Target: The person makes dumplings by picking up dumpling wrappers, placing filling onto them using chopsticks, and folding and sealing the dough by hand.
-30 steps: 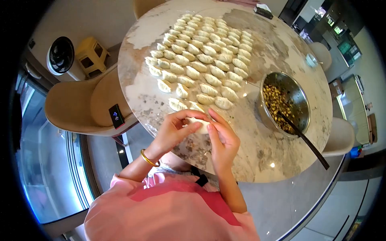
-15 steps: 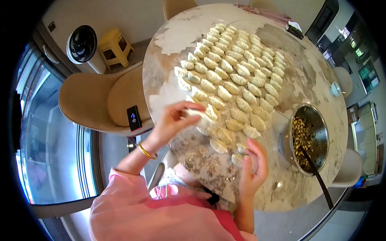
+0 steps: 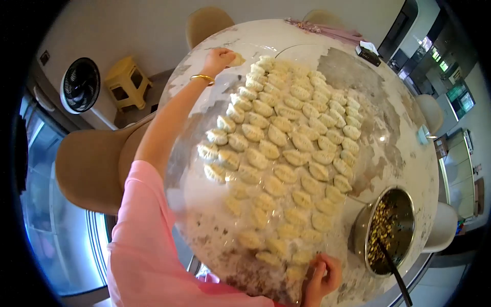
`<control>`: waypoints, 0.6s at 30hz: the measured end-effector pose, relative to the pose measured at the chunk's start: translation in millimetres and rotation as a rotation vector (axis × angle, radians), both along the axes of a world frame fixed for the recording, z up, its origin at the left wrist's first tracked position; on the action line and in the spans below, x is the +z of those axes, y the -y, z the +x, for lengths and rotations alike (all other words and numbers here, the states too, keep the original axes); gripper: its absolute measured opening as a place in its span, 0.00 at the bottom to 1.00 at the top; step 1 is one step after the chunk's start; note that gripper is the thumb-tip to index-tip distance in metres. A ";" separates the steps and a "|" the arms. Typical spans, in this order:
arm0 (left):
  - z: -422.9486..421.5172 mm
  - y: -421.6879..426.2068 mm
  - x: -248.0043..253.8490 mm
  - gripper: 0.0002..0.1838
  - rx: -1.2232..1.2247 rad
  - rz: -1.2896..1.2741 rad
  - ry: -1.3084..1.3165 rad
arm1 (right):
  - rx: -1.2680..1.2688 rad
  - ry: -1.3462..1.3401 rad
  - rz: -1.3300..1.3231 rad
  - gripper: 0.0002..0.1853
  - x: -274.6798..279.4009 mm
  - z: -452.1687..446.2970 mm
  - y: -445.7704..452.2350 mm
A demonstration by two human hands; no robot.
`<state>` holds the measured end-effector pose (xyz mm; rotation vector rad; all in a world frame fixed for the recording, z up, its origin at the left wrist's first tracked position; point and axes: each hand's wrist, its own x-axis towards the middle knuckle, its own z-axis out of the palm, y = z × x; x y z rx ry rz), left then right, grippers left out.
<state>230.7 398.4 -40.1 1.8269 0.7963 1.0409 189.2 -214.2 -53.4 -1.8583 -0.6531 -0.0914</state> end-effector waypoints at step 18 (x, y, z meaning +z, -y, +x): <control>53.0 -58.5 14.4 0.42 0.057 0.410 -0.335 | -0.119 0.080 0.077 0.11 2.2 5.4 6.3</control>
